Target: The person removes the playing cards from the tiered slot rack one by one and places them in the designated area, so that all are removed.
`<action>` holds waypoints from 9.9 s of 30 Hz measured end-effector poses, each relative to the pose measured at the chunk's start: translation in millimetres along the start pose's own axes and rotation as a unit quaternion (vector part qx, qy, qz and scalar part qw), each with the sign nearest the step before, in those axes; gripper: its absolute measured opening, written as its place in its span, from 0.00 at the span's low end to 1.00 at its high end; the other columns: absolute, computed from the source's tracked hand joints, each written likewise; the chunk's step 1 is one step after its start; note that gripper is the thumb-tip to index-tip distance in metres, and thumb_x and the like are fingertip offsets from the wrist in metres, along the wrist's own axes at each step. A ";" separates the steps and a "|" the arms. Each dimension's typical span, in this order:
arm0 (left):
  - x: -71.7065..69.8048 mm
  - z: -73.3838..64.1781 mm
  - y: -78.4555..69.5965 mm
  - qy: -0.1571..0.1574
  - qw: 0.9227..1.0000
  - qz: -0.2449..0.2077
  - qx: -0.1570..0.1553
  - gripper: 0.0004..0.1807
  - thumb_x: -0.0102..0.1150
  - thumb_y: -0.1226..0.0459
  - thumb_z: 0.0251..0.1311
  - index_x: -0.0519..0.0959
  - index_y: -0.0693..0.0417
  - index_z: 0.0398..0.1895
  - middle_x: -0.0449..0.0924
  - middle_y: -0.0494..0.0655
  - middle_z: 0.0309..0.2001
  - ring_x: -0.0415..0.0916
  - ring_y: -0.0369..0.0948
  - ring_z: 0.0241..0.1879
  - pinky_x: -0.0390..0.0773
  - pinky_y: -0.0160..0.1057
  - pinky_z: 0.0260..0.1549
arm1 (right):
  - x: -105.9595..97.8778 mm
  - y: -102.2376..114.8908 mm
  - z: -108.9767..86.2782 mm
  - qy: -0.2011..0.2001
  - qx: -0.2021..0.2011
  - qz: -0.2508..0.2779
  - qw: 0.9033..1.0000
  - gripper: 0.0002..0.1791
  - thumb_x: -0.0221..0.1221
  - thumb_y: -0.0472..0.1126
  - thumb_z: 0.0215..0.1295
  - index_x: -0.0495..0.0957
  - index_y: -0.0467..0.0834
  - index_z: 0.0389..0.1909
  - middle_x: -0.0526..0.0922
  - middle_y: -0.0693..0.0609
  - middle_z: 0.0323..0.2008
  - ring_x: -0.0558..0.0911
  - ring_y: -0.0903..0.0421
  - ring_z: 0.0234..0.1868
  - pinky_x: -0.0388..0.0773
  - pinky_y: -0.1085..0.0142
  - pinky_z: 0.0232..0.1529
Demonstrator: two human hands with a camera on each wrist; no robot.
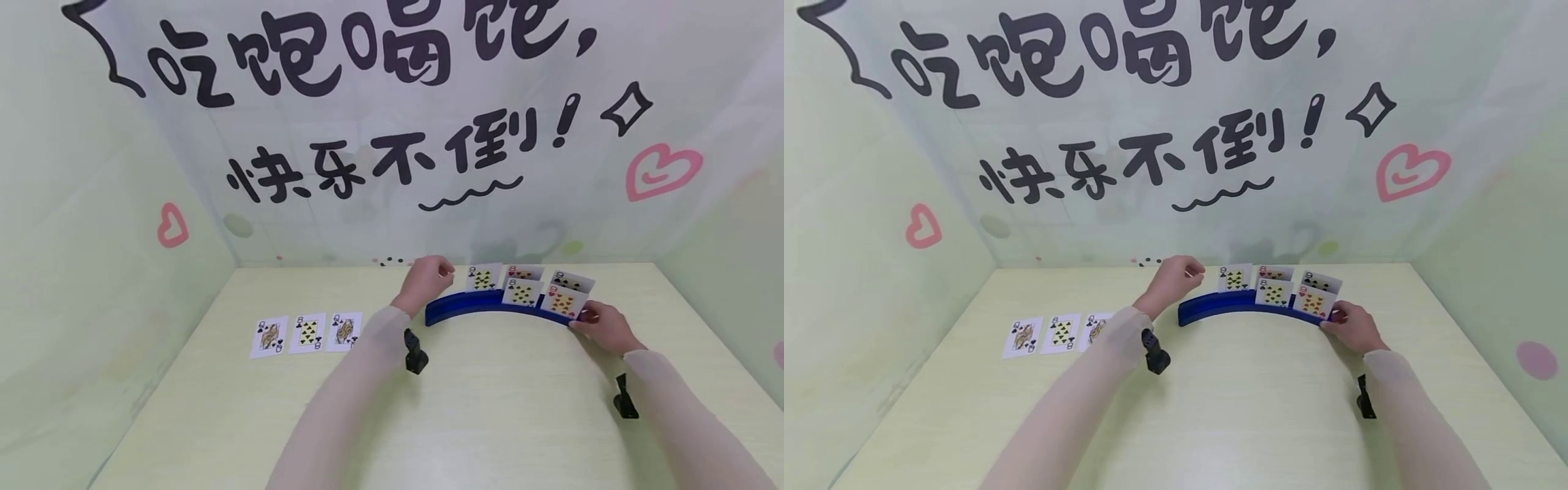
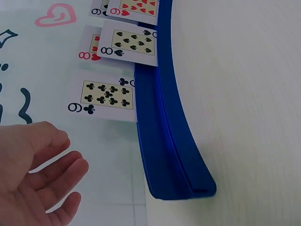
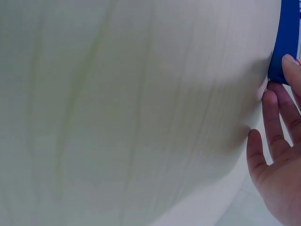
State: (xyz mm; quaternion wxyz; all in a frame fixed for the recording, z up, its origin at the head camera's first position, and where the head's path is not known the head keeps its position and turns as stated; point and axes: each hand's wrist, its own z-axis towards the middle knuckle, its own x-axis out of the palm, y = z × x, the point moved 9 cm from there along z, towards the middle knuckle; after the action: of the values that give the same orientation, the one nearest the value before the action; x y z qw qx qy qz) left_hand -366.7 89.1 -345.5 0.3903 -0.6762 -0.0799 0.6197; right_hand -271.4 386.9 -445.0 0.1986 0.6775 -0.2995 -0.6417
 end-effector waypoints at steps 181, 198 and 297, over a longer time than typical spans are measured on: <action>-25.8 -34.2 114.5 -0.025 0.997 0.017 -0.065 0.11 0.57 0.67 0.58 0.80 0.59 0.44 0.77 0.46 0.34 0.72 0.40 0.33 0.73 0.36 0.31 | -0.3 2.4 0.4 -0.009 0.006 -0.001 1.000 0.31 0.57 0.41 0.63 0.59 0.23 0.57 0.72 0.29 0.45 0.71 0.37 0.44 0.68 0.45 0.49; 31.0 5.2 -5.2 0.016 0.997 0.058 0.039 0.10 0.56 0.65 0.59 0.81 0.54 0.42 0.78 0.41 0.36 0.73 0.35 0.35 0.72 0.31 0.34 | -1.2 0.7 1.4 -0.012 0.003 0.009 1.000 0.31 0.57 0.41 0.63 0.60 0.24 0.57 0.72 0.29 0.45 0.72 0.37 0.45 0.68 0.46 0.49; -28.8 -8.6 18.6 -0.016 0.997 0.045 0.053 0.12 0.50 0.68 0.62 0.80 0.57 0.45 0.81 0.46 0.36 0.72 0.37 0.26 0.74 0.35 0.30 | -2.9 0.4 0.8 -0.025 -0.019 0.005 1.000 0.29 0.57 0.40 0.62 0.62 0.24 0.56 0.73 0.30 0.44 0.72 0.39 0.43 0.67 0.45 0.48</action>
State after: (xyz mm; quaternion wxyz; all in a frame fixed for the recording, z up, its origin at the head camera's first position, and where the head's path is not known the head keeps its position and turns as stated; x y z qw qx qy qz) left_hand -372.2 55.7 -335.4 0.3957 -0.6476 -0.0226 0.6508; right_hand -272.2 388.6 -442.6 0.2068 0.6562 -0.2956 -0.6628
